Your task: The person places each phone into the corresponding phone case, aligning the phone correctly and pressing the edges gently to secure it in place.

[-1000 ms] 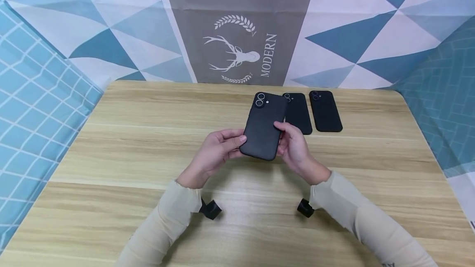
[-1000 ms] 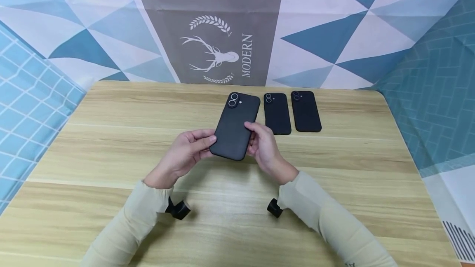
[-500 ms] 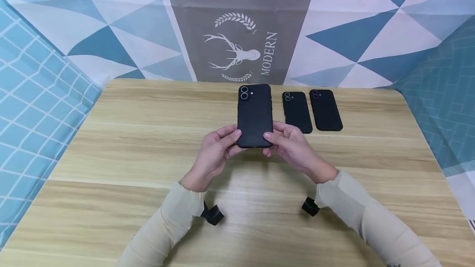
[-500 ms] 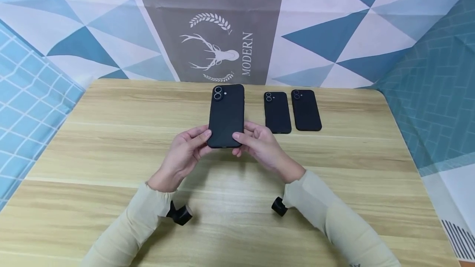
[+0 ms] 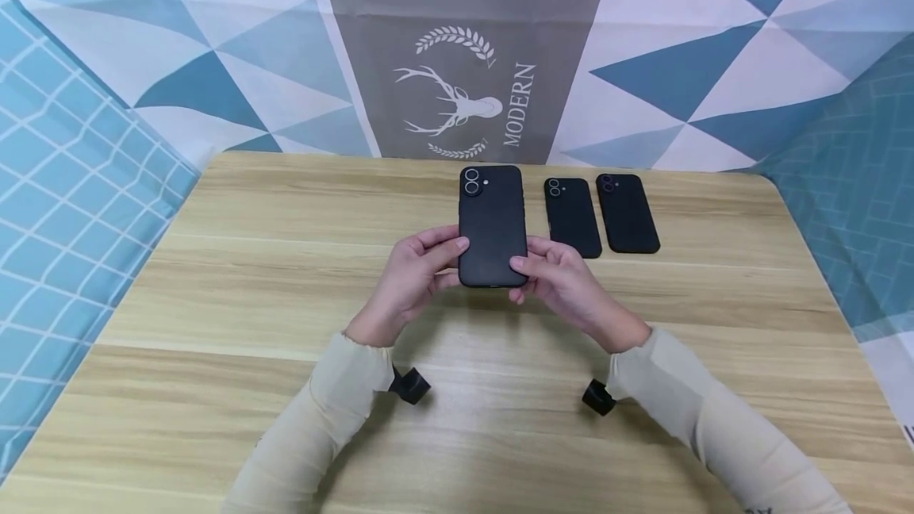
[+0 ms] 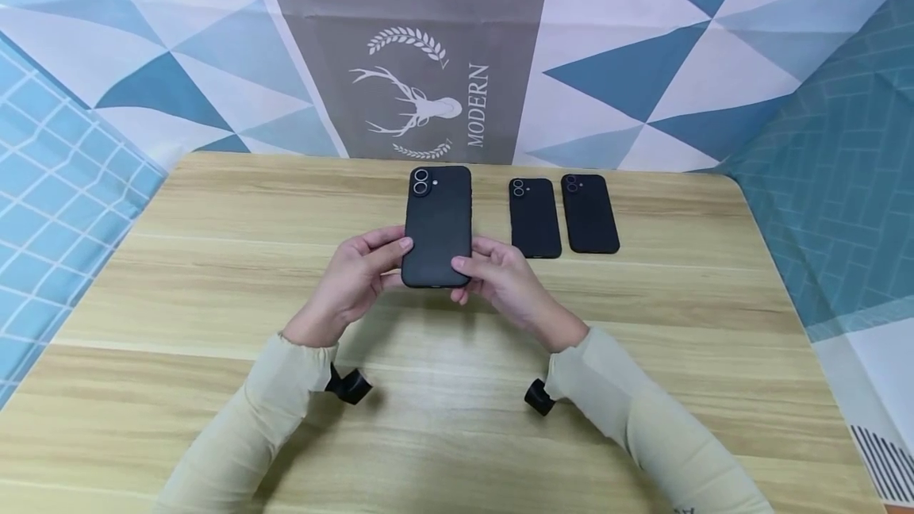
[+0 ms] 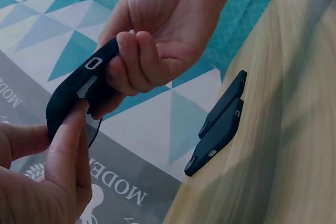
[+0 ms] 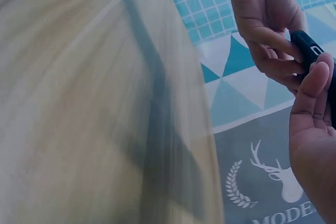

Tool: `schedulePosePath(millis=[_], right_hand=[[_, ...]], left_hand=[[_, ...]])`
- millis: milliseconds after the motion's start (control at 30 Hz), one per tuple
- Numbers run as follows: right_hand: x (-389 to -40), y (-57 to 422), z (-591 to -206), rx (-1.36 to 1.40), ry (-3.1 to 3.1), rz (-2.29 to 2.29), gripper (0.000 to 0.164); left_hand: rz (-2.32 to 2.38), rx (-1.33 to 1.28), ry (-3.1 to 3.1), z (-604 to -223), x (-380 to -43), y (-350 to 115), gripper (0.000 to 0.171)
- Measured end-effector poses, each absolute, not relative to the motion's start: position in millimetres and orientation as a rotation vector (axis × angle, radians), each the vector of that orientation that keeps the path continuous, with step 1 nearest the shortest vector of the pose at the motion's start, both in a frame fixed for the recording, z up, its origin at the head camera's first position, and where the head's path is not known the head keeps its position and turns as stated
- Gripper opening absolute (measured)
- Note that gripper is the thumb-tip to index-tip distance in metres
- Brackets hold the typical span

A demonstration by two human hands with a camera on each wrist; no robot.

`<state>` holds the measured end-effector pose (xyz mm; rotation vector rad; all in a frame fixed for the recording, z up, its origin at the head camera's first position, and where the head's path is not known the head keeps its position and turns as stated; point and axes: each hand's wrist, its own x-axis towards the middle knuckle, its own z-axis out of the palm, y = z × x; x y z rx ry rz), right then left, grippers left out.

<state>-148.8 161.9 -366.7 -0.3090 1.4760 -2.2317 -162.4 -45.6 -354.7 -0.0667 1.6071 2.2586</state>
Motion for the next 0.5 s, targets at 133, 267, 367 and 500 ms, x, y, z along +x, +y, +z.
schedulePosePath(millis=[133,267,367,500], right_hand=[[-151,163,-364,-0.22,1.569,-2.234,0.024],[-157,165,-362,-0.042,1.734,-2.253,0.02],[-159,165,-361,0.055,1.846,-2.226,0.032],[-161,166,-362,0.12,1.955,-2.158,0.041]], left_hand=[[2.278,-0.056,1.63,-358,-163,-43,0.036],[2.29,-0.075,1.636,-361,-164,-40,0.036],[2.269,-0.085,1.656,-363,-167,-38,0.036],[2.215,-0.094,1.702,-366,-172,-36,0.037]])
